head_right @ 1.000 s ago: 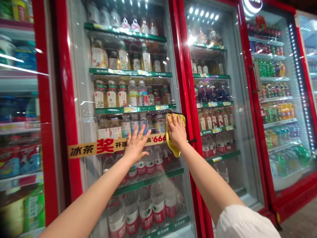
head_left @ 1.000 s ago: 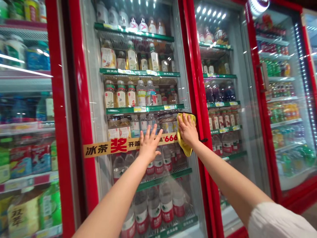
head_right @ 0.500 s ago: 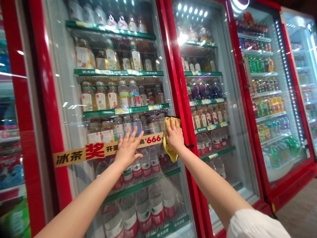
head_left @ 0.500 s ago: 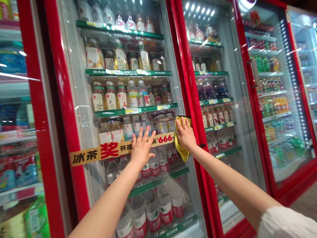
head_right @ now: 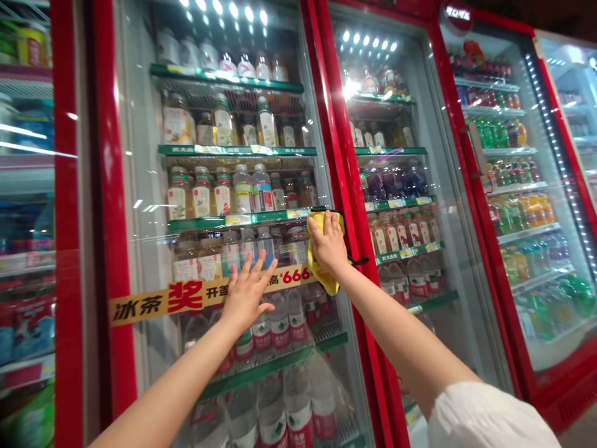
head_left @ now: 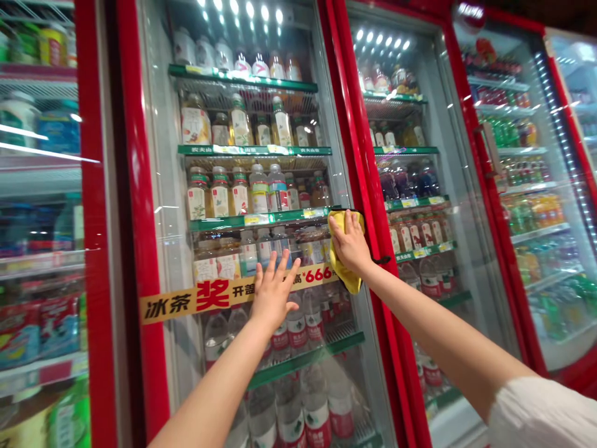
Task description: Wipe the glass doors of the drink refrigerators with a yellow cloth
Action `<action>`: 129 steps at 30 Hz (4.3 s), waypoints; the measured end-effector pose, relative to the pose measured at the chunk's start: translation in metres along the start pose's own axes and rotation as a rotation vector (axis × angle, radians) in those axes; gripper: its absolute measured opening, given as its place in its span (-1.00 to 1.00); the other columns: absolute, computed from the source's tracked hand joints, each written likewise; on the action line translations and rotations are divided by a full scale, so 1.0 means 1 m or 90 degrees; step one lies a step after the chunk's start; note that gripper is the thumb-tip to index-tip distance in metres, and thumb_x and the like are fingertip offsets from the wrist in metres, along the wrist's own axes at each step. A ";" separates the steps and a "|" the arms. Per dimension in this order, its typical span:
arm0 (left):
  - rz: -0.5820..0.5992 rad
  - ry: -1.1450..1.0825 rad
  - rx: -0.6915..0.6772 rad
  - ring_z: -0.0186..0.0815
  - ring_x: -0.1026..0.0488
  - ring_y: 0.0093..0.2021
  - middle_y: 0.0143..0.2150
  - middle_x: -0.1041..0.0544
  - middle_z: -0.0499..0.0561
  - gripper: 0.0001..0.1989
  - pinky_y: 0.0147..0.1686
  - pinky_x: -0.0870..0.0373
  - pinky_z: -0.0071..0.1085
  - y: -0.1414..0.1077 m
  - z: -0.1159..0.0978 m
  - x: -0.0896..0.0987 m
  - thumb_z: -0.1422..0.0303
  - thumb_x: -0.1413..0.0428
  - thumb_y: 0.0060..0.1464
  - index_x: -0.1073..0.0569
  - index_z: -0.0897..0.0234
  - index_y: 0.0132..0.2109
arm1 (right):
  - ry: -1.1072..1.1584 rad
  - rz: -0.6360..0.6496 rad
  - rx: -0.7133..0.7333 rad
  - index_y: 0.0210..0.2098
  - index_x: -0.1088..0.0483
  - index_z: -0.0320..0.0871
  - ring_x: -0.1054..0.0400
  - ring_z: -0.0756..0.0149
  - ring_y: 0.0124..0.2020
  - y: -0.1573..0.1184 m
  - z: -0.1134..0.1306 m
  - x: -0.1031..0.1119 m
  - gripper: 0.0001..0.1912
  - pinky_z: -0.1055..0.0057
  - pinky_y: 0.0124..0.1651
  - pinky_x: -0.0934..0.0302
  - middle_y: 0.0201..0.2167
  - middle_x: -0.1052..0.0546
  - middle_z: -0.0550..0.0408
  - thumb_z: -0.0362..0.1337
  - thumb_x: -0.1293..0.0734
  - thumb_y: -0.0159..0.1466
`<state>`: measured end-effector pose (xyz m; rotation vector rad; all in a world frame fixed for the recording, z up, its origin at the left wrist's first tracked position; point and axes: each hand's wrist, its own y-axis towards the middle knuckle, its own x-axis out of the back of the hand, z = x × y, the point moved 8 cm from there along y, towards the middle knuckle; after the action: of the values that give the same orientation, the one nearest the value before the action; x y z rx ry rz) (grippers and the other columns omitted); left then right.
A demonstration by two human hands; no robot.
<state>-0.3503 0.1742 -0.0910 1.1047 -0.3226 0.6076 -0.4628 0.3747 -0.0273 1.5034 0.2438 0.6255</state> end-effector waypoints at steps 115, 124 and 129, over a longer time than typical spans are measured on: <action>-0.046 -0.098 0.135 -0.06 -0.30 0.36 0.14 -0.51 0.15 -0.65 0.37 -0.22 -0.01 -0.127 0.185 0.022 0.56 -0.23 0.06 -0.48 0.22 0.00 | 0.146 0.156 0.685 0.28 -0.36 0.24 -0.01 0.25 0.49 0.026 0.399 -0.017 -0.48 0.02 0.51 0.20 0.37 -0.32 0.43 -0.33 -0.08 0.46; -0.097 -0.089 0.088 -0.05 0.05 0.54 0.54 -0.07 0.21 -0.38 0.43 -0.09 -0.06 -0.129 0.188 0.016 0.21 -0.02 0.35 -0.14 0.21 0.47 | 0.178 0.073 0.608 0.25 -0.41 0.24 -0.02 0.16 0.48 0.070 0.420 -0.012 -0.48 -0.06 0.50 0.17 0.37 -0.34 0.38 -0.35 -0.12 0.42; -0.090 -0.080 0.101 -0.07 0.01 0.53 0.51 -0.13 0.22 -0.32 0.40 -0.16 -0.05 -0.130 0.191 0.013 0.29 -0.08 0.31 -0.07 0.16 0.49 | 0.171 0.116 0.675 0.20 -0.45 0.27 -0.07 0.23 0.46 0.049 0.427 -0.014 -0.53 0.06 0.52 0.17 0.31 -0.41 0.41 -0.29 -0.15 0.43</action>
<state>-0.2513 -0.0344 -0.0977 1.3102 -0.3046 0.4453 -0.2628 0.0020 0.0508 2.4722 0.7288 0.9109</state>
